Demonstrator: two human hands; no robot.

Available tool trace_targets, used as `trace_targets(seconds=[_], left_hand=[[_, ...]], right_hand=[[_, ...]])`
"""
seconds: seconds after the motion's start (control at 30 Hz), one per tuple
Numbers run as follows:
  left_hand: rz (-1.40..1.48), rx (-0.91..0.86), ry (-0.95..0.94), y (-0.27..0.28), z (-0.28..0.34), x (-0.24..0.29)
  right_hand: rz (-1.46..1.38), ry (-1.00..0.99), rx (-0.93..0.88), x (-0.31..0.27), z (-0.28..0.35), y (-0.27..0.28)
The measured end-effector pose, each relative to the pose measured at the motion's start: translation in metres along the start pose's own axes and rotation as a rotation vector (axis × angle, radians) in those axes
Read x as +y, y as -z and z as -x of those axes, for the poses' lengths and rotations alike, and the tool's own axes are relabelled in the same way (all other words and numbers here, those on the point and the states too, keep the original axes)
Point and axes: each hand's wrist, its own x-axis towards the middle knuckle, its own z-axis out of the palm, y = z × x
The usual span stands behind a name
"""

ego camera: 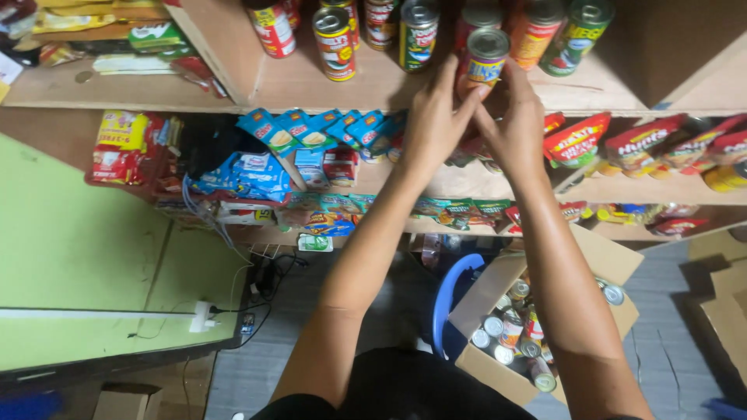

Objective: The recorder is stocking grocery shelves with canned goods and detergent packets from a box.

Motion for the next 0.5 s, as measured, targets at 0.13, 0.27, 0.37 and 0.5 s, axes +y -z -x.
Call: trace_targets(seconds=[0.13,0.27,0.37,0.5], left_hand=[[-0.003,-0.012,-0.022,0.004,0.003,-0.001],[-0.086,-0.007,-0.082,0.000,0.009,-0.003],[-0.082,0.033,-0.084,-0.002,0.008,0.010],[-0.126,0.080,-0.075,-0.010,0.009,0.016]], right_hand=[[0.074,0.073,0.039,0.002,0.013,0.007],[-0.128,-0.011,-0.042,-0.009,0.044,0.032],[0.030,0.074,-0.040,-0.017,0.076,0.054],[-0.068,-0.084,-0.119,-0.014,0.127,0.084]])
